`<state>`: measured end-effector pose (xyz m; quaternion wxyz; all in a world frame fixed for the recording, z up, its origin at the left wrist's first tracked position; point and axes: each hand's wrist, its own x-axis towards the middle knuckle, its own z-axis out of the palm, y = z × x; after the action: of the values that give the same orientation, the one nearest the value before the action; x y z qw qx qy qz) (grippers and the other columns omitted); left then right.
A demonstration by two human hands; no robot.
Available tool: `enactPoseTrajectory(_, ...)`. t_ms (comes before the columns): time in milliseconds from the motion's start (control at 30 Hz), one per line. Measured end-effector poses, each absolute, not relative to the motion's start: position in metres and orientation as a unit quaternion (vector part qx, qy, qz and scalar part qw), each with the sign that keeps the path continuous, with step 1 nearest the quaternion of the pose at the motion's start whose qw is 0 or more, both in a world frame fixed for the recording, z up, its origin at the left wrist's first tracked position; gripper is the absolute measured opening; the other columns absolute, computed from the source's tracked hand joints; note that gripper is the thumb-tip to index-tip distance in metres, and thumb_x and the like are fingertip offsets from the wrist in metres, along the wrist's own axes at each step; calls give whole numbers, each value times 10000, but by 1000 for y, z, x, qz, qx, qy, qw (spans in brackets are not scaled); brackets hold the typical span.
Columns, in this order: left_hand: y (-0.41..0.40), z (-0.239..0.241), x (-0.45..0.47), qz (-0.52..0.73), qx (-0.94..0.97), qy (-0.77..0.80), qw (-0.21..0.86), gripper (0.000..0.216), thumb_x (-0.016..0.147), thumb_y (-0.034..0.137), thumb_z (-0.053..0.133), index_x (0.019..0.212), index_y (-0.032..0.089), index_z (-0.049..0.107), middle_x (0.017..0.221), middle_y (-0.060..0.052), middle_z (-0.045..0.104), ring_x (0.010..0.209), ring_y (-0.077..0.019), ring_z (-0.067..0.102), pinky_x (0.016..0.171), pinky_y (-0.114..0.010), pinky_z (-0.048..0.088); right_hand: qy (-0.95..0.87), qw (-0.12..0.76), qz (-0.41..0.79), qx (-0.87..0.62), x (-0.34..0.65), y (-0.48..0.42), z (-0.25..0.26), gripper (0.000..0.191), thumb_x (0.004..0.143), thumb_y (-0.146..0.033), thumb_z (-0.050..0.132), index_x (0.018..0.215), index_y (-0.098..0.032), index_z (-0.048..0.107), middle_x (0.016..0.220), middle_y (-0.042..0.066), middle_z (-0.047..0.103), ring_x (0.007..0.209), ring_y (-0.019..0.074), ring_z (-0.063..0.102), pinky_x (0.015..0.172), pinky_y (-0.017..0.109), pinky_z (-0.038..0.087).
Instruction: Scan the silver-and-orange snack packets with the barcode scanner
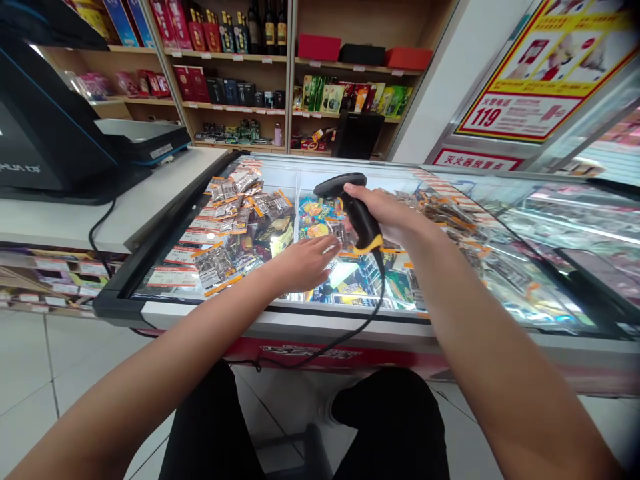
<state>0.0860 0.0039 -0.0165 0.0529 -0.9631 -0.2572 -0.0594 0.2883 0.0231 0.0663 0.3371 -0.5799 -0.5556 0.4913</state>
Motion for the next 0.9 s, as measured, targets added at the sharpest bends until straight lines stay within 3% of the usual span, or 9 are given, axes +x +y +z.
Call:
enactPoseTrajectory(100, 8, -17, 84, -68, -968, -241, 23, 552, 1077, 356, 405, 1574, 114, 396, 1708, -147, 332, 1603, -285, 254, 1280, -492, 245, -497, 385, 534, -566, 280, 37, 42, 457, 988, -647, 532, 925, -207, 635, 736, 106, 730, 563, 204, 662, 482, 311, 564)
enactPoseTrajectory(167, 12, -13, 81, -98, -966, -239, 4, 476, 1074, 306, 385, 1507, 142, 496, 1636, -126, 465, 1540, -261, 387, 1253, -487, 299, -471, 393, 552, -565, 279, 44, 28, 463, 1004, -642, 501, 907, -206, 623, 713, 104, 722, 561, 201, 669, 504, 310, 577)
enactPoseTrajectory(233, 19, -7, 77, -147, -953, -263, -5, 393, 1045, 232, 383, 1330, 172, 647, 1431, -107, 660, 1355, -243, 582, 1156, -458, 419, -466, 401, 545, -570, 281, 47, 19, 461, 1000, -647, 508, 894, -211, 614, 689, 101, 716, 586, 218, 694, 549, 331, 602)
enactPoseTrajectory(333, 34, -2, 65, -209, -898, -387, 21, 341, 988, 188, 412, 1154, 185, 710, 1249, -112, 723, 1194, -267, 651, 1045, -473, 494, -499, 410, 479, -594, 286, 46, 16, 451, 960, -657, 588, 857, -219, 612, 706, 113, 732, 630, 250, 725, 583, 353, 609)
enactPoseTrajectory(433, 52, -9, 47, -212, -822, -525, 62, 391, 984, 292, 464, 1316, 168, 629, 1450, -173, 600, 1385, -360, 522, 1109, -549, 447, -557, 395, 382, -623, 290, 42, 18, 456, 953, -650, 609, 789, -224, 607, 735, 122, 742, 602, 244, 702, 546, 335, 560)
enactPoseTrajectory(533, 63, -20, 34, -168, -807, -564, 59, 435, 1001, 385, 463, 1338, 144, 596, 1538, -208, 516, 1483, -406, 402, 1179, -605, 359, -589, 386, 318, -634, 292, 41, 20, 459, 964, -638, 597, 761, -226, 603, 751, 119, 741, 593, 227, 679, 532, 314, 524)
enactPoseTrajectory(733, 53, -23, 39, -154, -869, -469, 22, 412, 1018, 359, 442, 1352, 160, 579, 1395, -190, 583, 1375, -349, 499, 1156, -569, 396, -600, 390, 343, -609, 293, 39, 20, 485, 965, -668, 573, 825, -208, 632, 879, 131, 776, 664, 209, 697, 545, 284, 521)
enactPoseTrajectory(900, 48, -16, 43, -156, -897, -409, -65, 483, 1040, 332, 399, 1463, 108, 468, 1471, -226, 500, 1323, -306, 568, 1121, -493, 464, -614, 386, 330, -604, 290, 30, 24, 488, 966, -660, 584, 835, -194, 651, 888, 133, 775, 687, 205, 708, 547, 276, 542)
